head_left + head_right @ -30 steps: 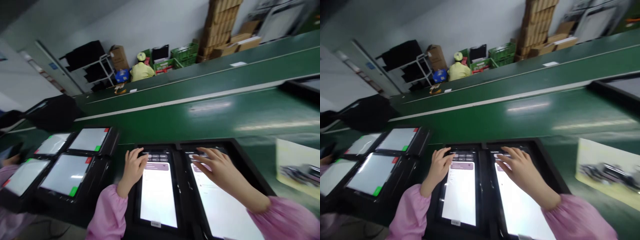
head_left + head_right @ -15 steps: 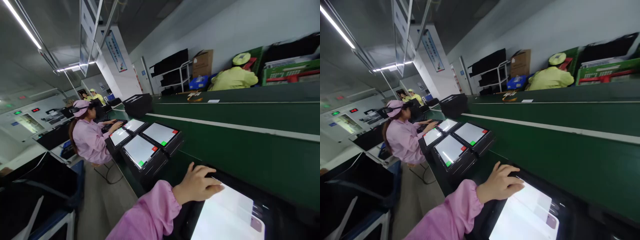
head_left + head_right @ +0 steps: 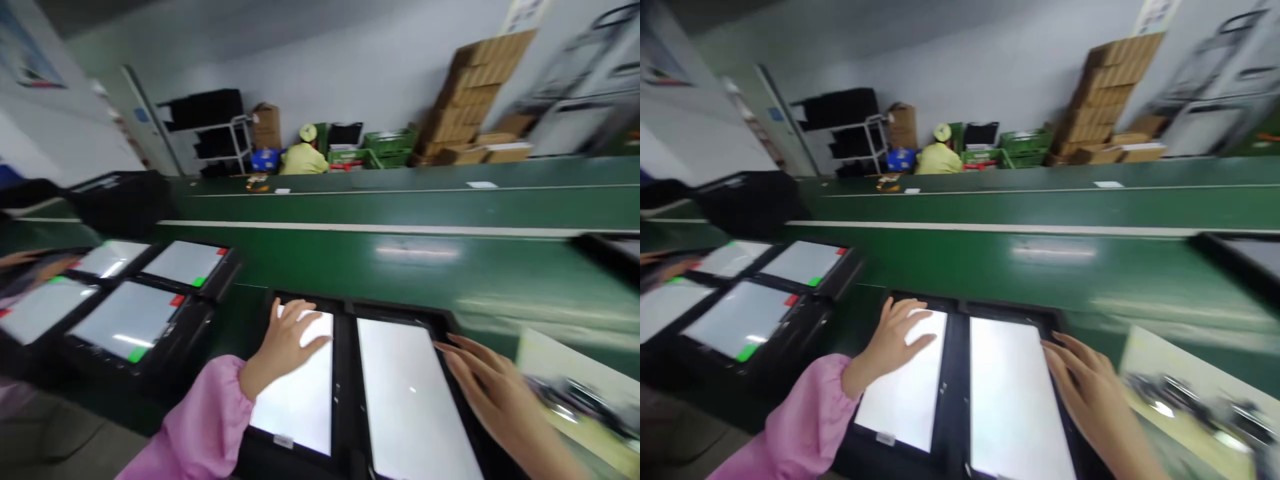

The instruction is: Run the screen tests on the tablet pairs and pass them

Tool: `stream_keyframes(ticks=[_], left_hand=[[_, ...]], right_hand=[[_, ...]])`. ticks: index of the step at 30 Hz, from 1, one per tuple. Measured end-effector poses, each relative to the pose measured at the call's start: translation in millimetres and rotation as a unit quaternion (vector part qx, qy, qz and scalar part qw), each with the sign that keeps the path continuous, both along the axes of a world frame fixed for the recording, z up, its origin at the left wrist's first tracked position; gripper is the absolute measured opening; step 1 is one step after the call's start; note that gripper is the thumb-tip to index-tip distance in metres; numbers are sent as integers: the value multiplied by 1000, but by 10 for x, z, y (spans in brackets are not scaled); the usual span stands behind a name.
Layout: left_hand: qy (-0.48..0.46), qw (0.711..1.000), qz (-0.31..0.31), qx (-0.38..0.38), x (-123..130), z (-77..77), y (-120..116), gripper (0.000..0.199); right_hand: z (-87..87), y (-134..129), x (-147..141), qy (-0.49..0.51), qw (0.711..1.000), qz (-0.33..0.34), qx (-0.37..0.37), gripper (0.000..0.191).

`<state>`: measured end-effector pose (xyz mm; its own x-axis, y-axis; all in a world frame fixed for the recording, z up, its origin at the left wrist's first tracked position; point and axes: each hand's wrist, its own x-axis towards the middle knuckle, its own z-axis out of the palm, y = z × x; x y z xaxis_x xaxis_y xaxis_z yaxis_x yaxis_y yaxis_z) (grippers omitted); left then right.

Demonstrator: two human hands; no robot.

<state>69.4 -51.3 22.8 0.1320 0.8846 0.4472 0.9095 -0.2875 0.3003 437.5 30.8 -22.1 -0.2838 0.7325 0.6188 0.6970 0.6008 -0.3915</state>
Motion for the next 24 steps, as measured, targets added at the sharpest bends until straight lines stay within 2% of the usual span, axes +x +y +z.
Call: stream_keyframes(ticks=[3, 6, 8, 11, 19, 24], left_hand=[[-33, 999, -24, -7, 31, -242, 90, 32], [-26, 998, -46, 22, -55, -362, 77, 34], [-13, 997, -57, 42, -128, -382, 79, 36], [-3, 998, -61, 33, -179, -397, 118, 37], [20, 997, -79, -6, -115, -422, 94, 38], [43, 994, -92, -32, -57, -384, 72, 31]], right_hand=[[-59, -170, 11, -42, 998, -41, -12, 49], [-92, -227, -79, -51, 996, -71, -32, 48], [-83, -225, -94, -51, 994, -87, -38, 50], [-63, -219, -64, -57, 994, -90, -39, 51], [-69, -256, -73, -76, 992, -97, -22, 51], [106, -302, -77, -54, 994, -98, 9, 43]])
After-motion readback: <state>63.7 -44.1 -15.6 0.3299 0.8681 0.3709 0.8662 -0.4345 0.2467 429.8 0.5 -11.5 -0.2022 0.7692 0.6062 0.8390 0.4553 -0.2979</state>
